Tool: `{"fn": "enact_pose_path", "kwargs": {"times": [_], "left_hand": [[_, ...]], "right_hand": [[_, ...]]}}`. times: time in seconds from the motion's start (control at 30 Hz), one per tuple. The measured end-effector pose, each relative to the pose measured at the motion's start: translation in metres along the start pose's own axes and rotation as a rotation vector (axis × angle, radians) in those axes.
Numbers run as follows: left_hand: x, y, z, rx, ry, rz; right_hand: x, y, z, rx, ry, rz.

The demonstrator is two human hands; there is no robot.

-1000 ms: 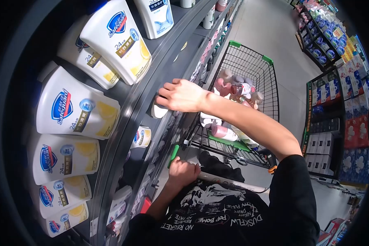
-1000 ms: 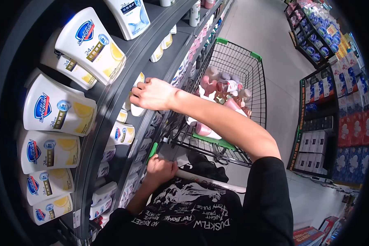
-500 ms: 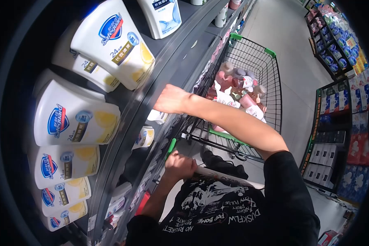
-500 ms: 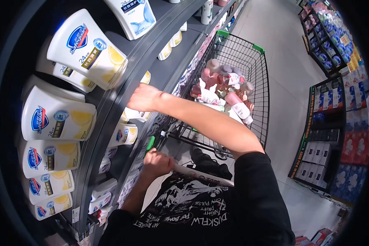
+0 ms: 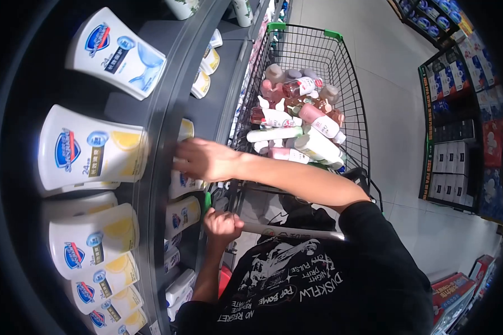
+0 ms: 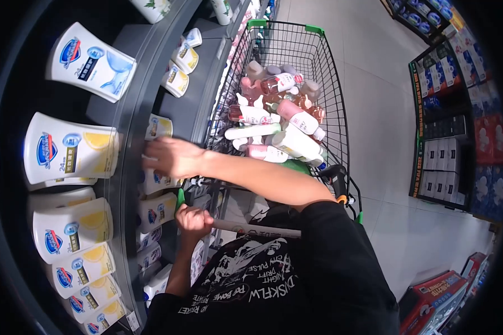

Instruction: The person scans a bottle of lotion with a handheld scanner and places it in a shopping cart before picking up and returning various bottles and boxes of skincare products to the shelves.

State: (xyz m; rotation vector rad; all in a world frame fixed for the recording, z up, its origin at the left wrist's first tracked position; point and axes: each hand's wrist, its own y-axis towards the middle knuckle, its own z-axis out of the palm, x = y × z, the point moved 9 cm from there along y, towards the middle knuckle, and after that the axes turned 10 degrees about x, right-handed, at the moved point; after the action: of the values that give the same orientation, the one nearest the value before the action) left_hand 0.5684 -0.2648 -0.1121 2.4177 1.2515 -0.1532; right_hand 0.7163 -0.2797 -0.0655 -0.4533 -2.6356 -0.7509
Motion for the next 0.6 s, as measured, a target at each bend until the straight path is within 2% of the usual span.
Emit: {"fn": "enact_pose_path", "kwargs": {"times": [0.03, 0.1, 0.13, 0.17, 0.2, 0.23, 0.27, 0.33, 0.43, 0.53, 0.6], "left_hand": [[0.002, 0.000, 0.006, 0.039, -0.010, -0.022], [0.006, -0.002, 0.012, 0.126, -0.039, -0.054], [0.010, 0.000, 0.020, 0.210, -0.063, -0.086], [0.008, 0.006, 0.016, 0.196, -0.074, -0.085], [0.007, 0.009, 0.015, 0.201, -0.078, -0.080], [0.008, 0.011, 0.017, 0.233, -0.078, -0.102], [0.010, 0.012, 0.020, 0.265, -0.078, -0.123], [0.011, 0.015, 0.022, 0.285, -0.089, -0.121], [0.012, 0.017, 0.026, 0.324, -0.082, -0.127], [0.014, 0.018, 0.032, 0.375, -0.077, -0.129], [0.013, 0.017, 0.035, 0.404, -0.089, -0.132]], "right_hand": [[-0.013, -0.023, -0.036, -0.120, 0.108, 0.126], [-0.067, -0.085, -0.058, -0.154, 0.058, 0.364], [-0.105, -0.131, -0.064, -0.152, 0.188, 0.660], [-0.135, -0.191, -0.073, -0.242, 0.144, 0.921], [-0.165, -0.251, -0.063, -0.082, 0.056, 1.146], [-0.186, -0.314, -0.046, 0.127, 0.096, 1.318], [-0.191, -0.366, -0.030, 0.382, 0.106, 1.425], [-0.187, -0.437, -0.002, 0.578, 0.194, 1.407], [-0.178, -0.491, 0.032, 0.801, 0.355, 1.432], [-0.177, -0.508, 0.044, 0.784, 0.384, 1.467], [-0.177, -0.508, 0.050, 0.851, 0.338, 1.488]]}}
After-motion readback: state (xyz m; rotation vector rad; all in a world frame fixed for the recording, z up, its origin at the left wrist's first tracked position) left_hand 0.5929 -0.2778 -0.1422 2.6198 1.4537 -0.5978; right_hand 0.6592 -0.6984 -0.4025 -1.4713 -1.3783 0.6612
